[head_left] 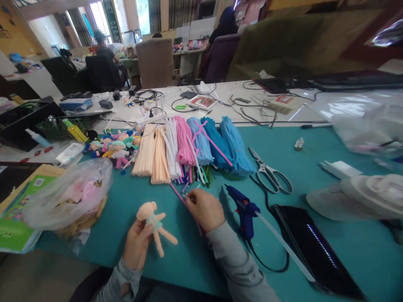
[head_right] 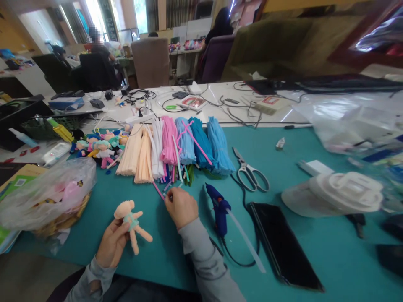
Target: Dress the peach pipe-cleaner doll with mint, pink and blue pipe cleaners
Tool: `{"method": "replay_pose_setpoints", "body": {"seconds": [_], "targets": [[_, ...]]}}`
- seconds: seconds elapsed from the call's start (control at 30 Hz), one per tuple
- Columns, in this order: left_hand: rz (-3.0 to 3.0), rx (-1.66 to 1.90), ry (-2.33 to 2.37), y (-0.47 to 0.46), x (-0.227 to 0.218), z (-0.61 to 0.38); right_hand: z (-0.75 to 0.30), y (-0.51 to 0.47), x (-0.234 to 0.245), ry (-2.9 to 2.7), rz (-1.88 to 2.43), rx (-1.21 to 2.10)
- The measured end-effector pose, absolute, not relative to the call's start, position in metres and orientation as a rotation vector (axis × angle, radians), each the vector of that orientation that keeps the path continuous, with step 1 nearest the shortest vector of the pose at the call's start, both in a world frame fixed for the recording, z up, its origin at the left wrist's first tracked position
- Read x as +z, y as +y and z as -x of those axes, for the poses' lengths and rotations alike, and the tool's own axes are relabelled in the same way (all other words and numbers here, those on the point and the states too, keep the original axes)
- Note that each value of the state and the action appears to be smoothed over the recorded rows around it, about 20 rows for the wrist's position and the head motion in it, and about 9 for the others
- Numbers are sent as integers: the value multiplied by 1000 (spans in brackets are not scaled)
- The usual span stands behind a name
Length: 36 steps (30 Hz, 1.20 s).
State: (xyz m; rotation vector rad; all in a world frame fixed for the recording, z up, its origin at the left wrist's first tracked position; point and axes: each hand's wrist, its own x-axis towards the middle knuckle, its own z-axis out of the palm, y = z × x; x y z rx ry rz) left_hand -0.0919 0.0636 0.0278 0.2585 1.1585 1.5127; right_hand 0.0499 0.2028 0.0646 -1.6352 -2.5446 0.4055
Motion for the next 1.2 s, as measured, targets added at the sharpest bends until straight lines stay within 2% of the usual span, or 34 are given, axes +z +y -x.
{"method": "replay_pose_setpoints", "body": {"seconds": [0.47,0.73,0.87,1.1,1.2], "targets": [[-78,1595,1064,69,38,83,-68,248,46,-2538,1724,219],[-223,1584,1041,69,53,76,-85,221,54,-2410,1650,242],[-279,1566,1096,71,56,71,-99,185,62,-2048,1410,611],[-331,1537,1150,72,59,62,-88,136,80,-1355,1114,1810],[-363,1540,1127,70,58,61,-79,130,82,-1176,1065,2002]]}}
